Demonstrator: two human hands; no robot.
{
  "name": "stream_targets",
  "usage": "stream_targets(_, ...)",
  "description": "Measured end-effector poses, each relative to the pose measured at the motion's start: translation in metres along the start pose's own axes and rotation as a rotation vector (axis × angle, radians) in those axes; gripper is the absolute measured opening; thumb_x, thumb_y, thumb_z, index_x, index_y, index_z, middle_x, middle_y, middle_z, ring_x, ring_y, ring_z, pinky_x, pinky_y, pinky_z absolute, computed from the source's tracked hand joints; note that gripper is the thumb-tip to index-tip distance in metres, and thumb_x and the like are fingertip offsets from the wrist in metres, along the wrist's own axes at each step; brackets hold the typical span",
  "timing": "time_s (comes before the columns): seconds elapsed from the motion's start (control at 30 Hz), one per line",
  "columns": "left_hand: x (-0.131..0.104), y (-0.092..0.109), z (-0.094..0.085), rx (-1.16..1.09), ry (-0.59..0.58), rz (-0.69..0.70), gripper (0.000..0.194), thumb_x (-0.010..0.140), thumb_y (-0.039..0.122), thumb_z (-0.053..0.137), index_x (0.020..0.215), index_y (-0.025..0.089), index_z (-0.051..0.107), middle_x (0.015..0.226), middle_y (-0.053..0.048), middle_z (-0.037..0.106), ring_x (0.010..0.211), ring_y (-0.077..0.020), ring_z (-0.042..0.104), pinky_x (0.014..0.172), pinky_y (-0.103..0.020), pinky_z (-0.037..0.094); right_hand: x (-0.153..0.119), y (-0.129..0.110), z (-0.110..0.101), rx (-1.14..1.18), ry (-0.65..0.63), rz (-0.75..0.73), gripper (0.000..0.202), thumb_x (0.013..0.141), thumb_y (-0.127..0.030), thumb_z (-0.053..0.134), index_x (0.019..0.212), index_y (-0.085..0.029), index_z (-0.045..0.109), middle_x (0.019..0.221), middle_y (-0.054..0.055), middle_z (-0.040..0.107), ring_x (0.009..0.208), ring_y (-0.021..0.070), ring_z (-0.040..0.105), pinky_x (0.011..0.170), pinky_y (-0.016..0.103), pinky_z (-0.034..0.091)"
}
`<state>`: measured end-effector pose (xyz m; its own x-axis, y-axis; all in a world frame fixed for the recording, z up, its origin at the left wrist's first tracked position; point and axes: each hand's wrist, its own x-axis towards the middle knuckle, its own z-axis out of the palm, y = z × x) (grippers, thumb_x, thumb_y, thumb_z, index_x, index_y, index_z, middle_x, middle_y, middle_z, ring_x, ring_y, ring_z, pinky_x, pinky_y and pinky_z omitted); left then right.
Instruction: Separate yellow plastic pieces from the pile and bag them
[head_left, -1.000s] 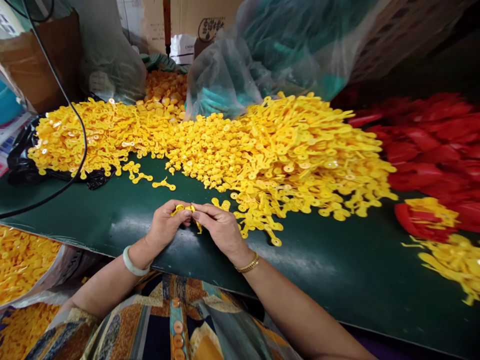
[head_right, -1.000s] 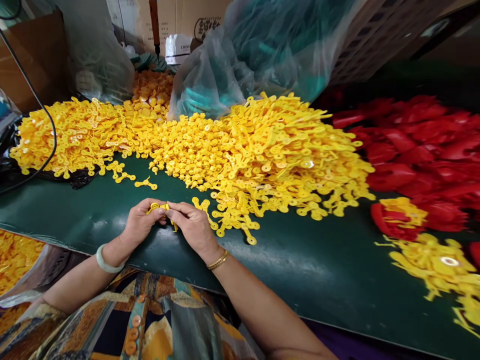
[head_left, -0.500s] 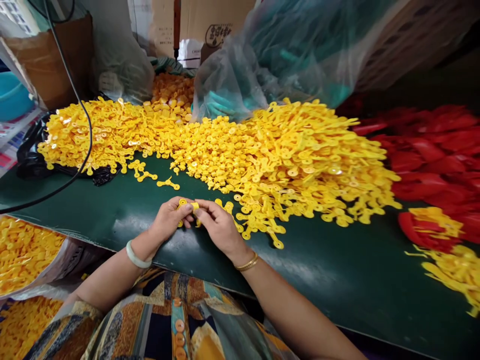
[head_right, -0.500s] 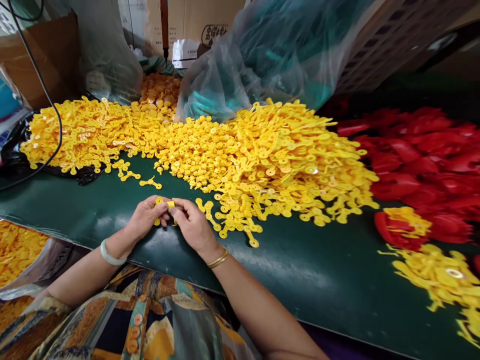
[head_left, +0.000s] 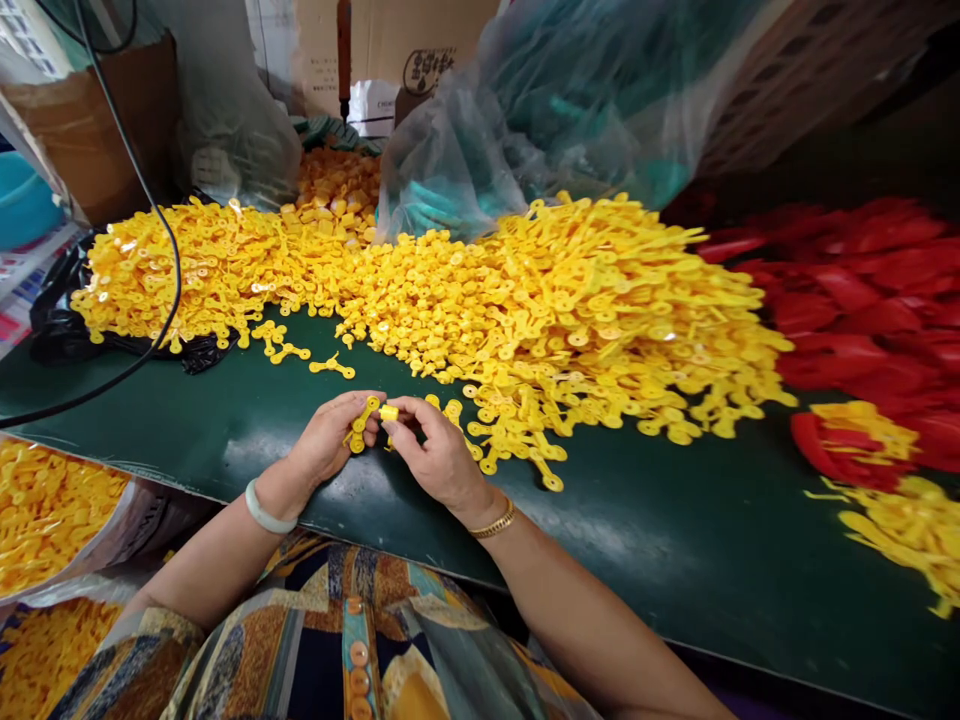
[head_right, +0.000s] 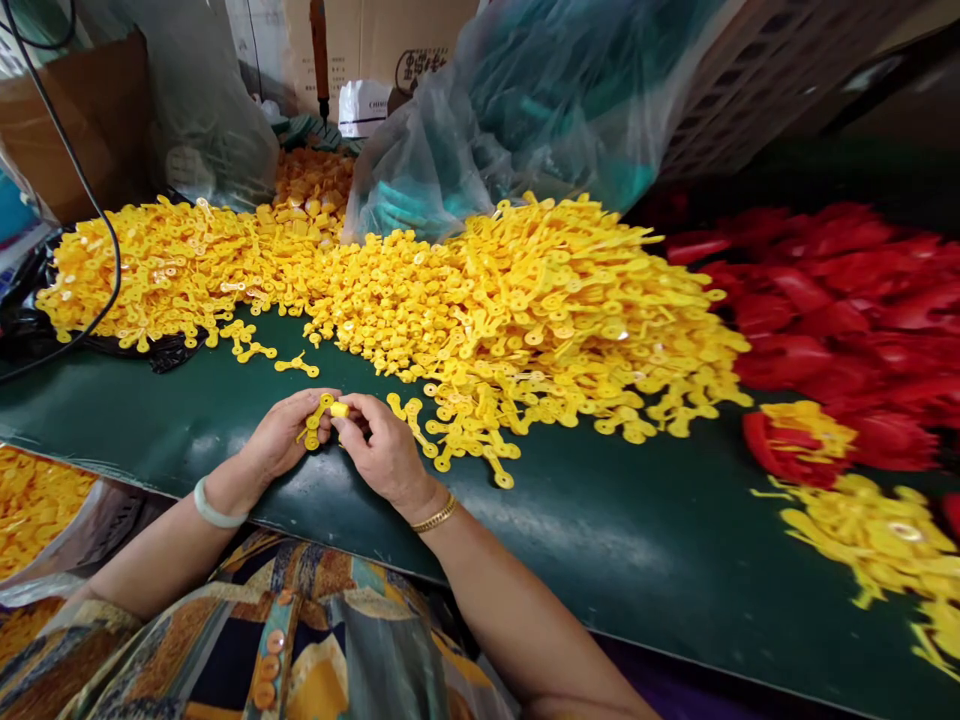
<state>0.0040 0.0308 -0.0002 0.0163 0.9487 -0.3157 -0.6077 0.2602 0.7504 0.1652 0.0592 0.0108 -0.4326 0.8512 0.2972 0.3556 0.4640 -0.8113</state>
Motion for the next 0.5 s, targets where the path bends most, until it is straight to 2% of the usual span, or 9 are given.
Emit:
stream_targets(0.33,0.0,-0.011,-0.004,0.171,-0.053,0.105,0.043,0.078,0.041,0.072,0.11,0.013,0.071,0.08,-0.005,0.067,0.066,-0.011,0.059,0.068,-0.027,0.049,0.001,0.006,0.006,-0.085,0.013,-0.003,0.017,0.092,-0.03,0.054,0.104,-0.021,0.061,0.094,0.007,0.071,0.083,0.0199,0.066,0.078,0.034,0.053)
stream_targets(0.5,-0.004,-0.014,-0.004,0.42,-0.039,0.293,0.038,0.082,0.038,0.067,0.115,0.019,0.071,0.091,-0.004,0.063,0.075,-0.0124,0.059,0.074,-0.028,0.048,-0.002,0.008,0.008,-0.071,0.059,0.042,0.02,0.092,-0.034,0.053,0.105,-0.021,0.061,0.096,0.008,0.071,0.086,0.0216,0.066,0.079,0.036,0.053)
